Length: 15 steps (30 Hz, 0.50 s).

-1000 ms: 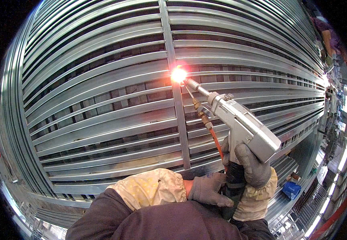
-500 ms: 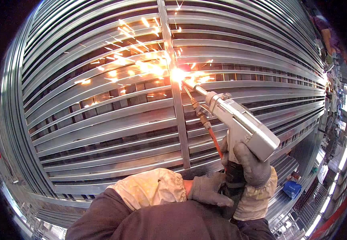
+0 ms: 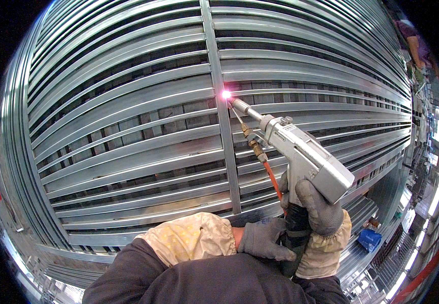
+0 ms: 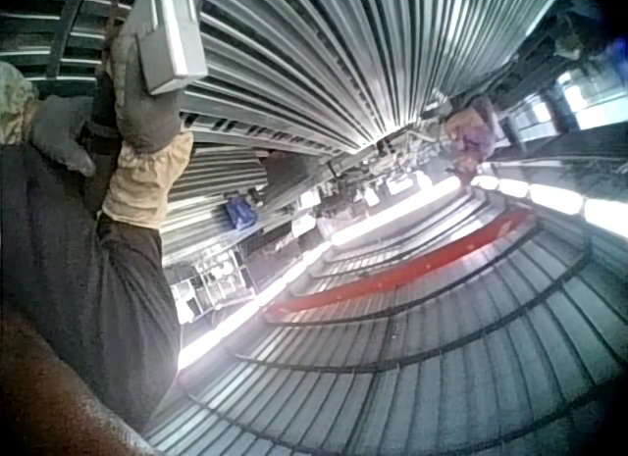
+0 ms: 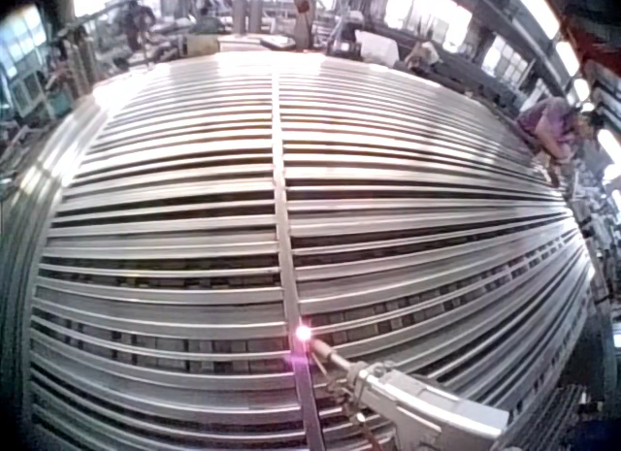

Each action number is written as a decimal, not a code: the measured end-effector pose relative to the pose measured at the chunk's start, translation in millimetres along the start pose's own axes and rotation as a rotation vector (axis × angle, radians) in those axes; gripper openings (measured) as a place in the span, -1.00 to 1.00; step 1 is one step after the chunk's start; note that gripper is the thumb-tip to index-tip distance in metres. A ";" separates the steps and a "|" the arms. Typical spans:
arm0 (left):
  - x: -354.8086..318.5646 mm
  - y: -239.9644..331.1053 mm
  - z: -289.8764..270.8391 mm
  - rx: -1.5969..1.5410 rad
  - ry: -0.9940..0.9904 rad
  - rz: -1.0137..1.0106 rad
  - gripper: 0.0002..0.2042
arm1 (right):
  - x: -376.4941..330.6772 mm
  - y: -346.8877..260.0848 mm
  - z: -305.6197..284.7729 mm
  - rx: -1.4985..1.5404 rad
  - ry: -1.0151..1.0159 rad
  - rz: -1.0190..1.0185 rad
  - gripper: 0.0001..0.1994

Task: The person welds a vertical metal bar to a horizontal slatted metal structure using a handheld welding torch. Bright sparks and light are emitted during welding as the torch moves along the seam. The person wears protective gloves and a jacket while working in a workshop environment.

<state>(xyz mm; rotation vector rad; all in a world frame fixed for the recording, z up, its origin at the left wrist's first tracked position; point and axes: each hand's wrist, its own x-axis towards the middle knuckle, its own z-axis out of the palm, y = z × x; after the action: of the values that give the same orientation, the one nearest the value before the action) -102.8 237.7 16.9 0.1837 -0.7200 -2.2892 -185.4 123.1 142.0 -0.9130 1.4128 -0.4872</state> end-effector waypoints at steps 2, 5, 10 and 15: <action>-0.9 1.8 -1.7 0.036 -0.015 -0.020 -0.47 | -0.2 -0.2 1.7 0.007 0.005 -0.009 -0.56; -0.2 8.7 1.1 -0.009 -0.015 -0.002 -0.45 | -1.4 1.3 1.9 -0.014 0.029 -0.027 -0.57; -2.8 9.6 0.2 0.022 0.008 -0.034 -0.41 | -1.2 -1.1 2.6 -0.022 0.013 -0.004 -0.59; -1.1 5.4 1.0 0.005 0.007 -0.004 -0.42 | -0.4 5.8 -1.2 -0.014 0.023 -0.022 -0.60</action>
<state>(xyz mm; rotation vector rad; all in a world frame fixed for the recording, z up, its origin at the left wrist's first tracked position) -99.0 235.8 20.6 0.1958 -0.7220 -2.2893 -187.9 126.5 137.9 -0.9380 1.4302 -0.5065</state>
